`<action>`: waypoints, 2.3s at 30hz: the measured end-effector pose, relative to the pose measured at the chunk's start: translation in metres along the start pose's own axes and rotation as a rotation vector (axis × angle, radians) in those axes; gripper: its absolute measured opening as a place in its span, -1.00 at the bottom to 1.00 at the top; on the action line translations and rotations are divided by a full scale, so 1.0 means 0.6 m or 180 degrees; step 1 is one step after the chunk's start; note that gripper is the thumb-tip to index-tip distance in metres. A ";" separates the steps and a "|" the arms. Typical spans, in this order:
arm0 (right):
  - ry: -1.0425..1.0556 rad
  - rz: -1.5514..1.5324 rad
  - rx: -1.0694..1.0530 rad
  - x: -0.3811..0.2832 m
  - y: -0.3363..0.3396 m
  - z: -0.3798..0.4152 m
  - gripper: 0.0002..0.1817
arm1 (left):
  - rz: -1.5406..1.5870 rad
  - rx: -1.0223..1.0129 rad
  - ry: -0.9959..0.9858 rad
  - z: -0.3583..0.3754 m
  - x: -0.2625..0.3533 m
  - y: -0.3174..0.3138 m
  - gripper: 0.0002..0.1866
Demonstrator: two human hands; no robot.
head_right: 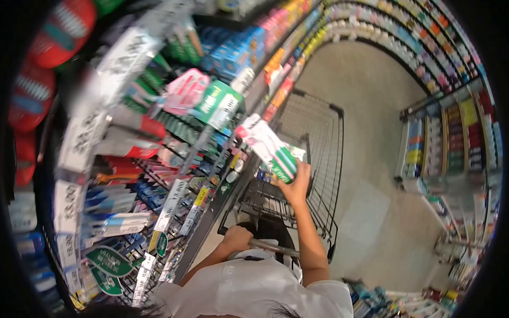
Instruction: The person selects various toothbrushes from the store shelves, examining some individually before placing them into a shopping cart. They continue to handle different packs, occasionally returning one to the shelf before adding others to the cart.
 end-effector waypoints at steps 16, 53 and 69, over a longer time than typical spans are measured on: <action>-0.1514 0.0964 -0.0970 0.727 -0.315 -0.011 -0.10 | 0.0443 -0.1174 0.0298 0.004 -0.005 -0.049 -0.78; -0.0186 0.1012 -0.2302 0.282 -0.144 0.265 -0.53 | -0.0513 0.0383 0.0074 0.048 0.019 -0.040 -0.66; 0.1742 -0.1261 -0.0994 -0.360 -0.066 0.026 -0.77 | -0.0743 0.0398 0.0233 0.039 0.011 -0.062 -0.61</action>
Point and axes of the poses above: each hand's wrist, its own z-axis away from the middle knuckle, its own y-axis out of the back of the hand, x = y × z, the point moved 7 cm from there along -z, towards the middle knuckle, and after that the axes turned 3 degrees about z, right-handed, at the moved point
